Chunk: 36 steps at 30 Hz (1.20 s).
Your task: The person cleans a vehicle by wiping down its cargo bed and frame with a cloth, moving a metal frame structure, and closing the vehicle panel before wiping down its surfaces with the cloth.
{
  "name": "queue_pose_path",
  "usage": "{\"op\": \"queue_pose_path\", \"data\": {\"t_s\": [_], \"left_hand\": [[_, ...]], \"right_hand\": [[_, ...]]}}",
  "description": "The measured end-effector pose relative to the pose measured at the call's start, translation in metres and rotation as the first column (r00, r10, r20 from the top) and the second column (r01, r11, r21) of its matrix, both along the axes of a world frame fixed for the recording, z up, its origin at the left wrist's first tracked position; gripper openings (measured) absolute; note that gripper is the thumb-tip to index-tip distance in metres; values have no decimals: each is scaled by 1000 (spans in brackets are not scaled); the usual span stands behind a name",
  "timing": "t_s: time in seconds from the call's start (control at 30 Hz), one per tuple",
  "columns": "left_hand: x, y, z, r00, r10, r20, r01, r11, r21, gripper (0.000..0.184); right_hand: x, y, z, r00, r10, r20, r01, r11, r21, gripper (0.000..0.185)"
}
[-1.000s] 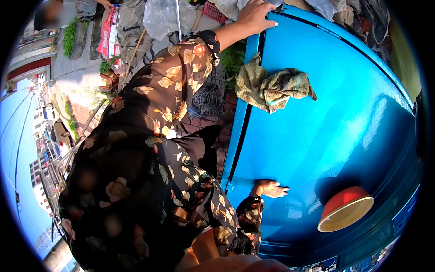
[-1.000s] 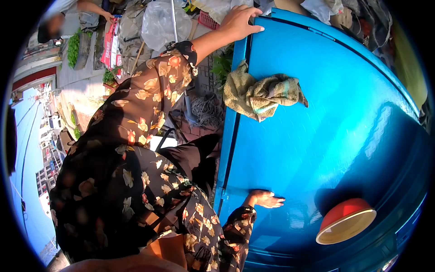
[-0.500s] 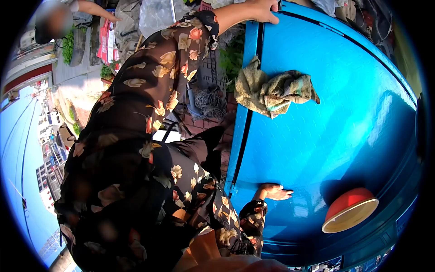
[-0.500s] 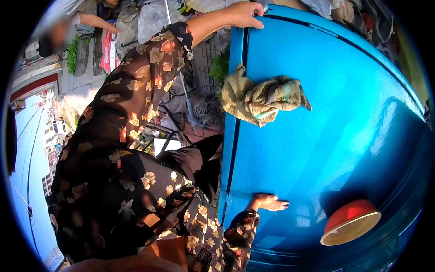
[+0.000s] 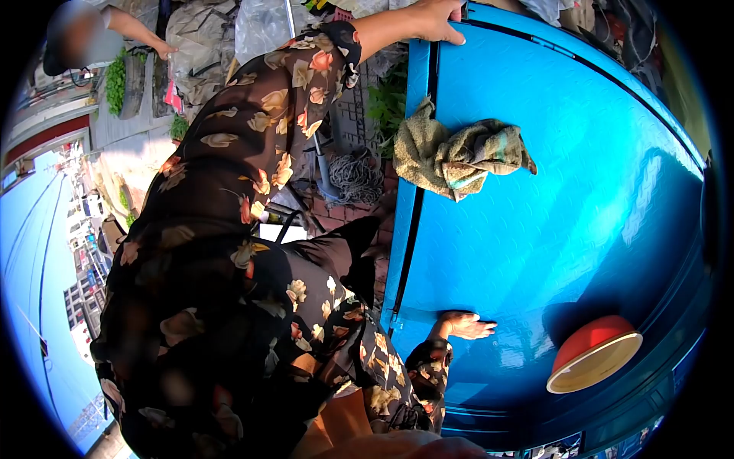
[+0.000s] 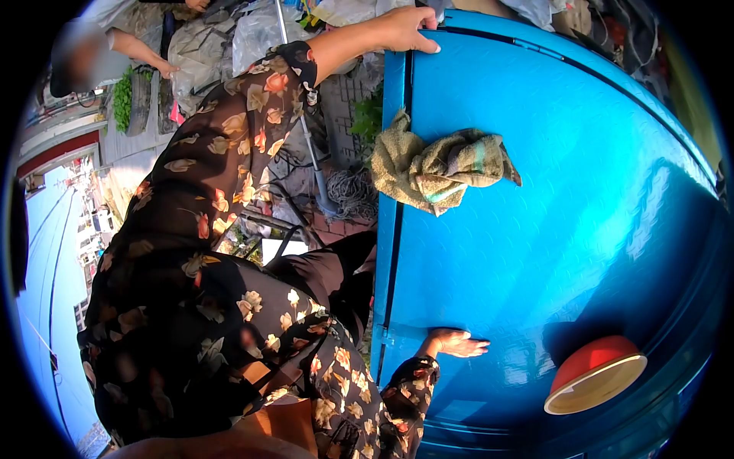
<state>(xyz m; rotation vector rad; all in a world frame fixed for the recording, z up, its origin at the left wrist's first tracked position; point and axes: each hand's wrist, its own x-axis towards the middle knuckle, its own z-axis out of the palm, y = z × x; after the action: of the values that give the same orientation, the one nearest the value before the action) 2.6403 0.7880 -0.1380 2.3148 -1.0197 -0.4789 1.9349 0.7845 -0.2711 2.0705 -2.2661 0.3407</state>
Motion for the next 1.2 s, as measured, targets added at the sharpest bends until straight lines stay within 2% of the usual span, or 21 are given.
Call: {"op": "queue_pose_path", "data": {"t_s": [0.1, 0.2, 0.23, 0.27, 0.3, 0.33, 0.37, 0.43, 0.47, 0.5, 0.57, 0.67, 0.73, 0.8, 0.83, 0.9, 0.97, 1.0, 1.1, 1.17, 1.2], "left_hand": [[2, 0, -3, 998, -15, 58, 16, 1000, -19, 35], [-14, 5, 25, 947, 136, -289, -132, 991, 34, 26], [-45, 12, 42, 956, 135, 260, -113, 989, -97, 31], [-67, 13, 35, 843, 138, 520, -53, 983, -176, 34], [-88, 14, 29, 863, 63, 502, 84, 960, -266, 34], [-125, 21, 46, 907, -123, 403, 225, 950, -216, 40], [-156, 25, 44, 876, -327, 355, 421, 878, -229, 51], [-206, 35, 40, 735, -638, 230, 666, 744, -63, 67], [-217, 39, 10, 678, -686, 265, 725, 682, -89, 66], [-216, 39, -8, 591, -697, 407, 766, 643, -10, 59], [-192, 25, -27, 627, -656, 420, 745, 662, -78, 51], [-132, 0, -3, 759, -278, 588, 380, 923, -55, 45], [-82, -17, -2, 716, -39, 697, 184, 974, -135, 42], [-67, -33, 13, 781, 184, 597, 88, 914, -397, 42], [-69, -34, 9, 807, 146, 572, 50, 949, -311, 52], [-91, -23, -11, 603, 110, 790, 124, 966, -228, 45], [-154, -3, -19, 764, -39, 644, 239, 944, -227, 47], [-185, 13, -28, 789, -198, 582, 365, 913, -184, 47], [-232, 32, -27, 706, -622, 340, 698, 693, -181, 48], [-222, 6, 14, 749, -640, 172, 656, 679, -329, 54], [-208, -17, 26, 777, -601, 186, 622, 692, -366, 62]], "right_hand": [[6, 2, 4, 998, 31, -52, -33, 998, -47, 65], [9, 2, 6, 998, 52, -29, -53, 998, -35, 65], [4, 0, 3, 998, 58, -19, -58, 998, -33, 65], [-4, -1, -2, 998, 63, -7, -63, 998, -31, 66], [-10, -3, -7, 998, 67, 5, -67, 997, -30, 66], [-11, -3, -8, 997, 72, 11, -71, 997, -27, 66], [-11, -2, -8, 997, 78, 18, -77, 997, -23, 66], [-13, -2, -8, 995, 90, 32, -89, 996, -17, 66], [-16, -3, -11, 995, 97, 38, -96, 995, -15, 67], [-19, -4, -12, 994, 104, 43, -103, 995, -14, 67], [-16, -6, -13, 992, 116, 53, -115, 993, -11, 67], [-12, 0, -10, 991, 121, 54, -121, 993, 11, 68], [-15, 1, -16, 991, 115, 63, -116, 993, 16, 68], [-3, 1, -7, 993, 98, 60, -99, 995, 23, 68], [3, 1, -1, 995, 86, 57, -88, 996, 25, 68], [0, 0, -4, 996, 63, 62, -65, 998, 23, 69], [6, 2, 0, 996, 42, 81, -44, 999, 22, 69], [9, 2, 2, 995, 36, 90, -38, 999, 22, 69], [9, 2, -2, 993, 18, 118, -20, 1000, 18, 70], [10, -1, -3, 992, 4, 130, -6, 1000, 12, 70], [9, 0, -5, 991, -7, 133, 5, 1000, 12, 70]]}}
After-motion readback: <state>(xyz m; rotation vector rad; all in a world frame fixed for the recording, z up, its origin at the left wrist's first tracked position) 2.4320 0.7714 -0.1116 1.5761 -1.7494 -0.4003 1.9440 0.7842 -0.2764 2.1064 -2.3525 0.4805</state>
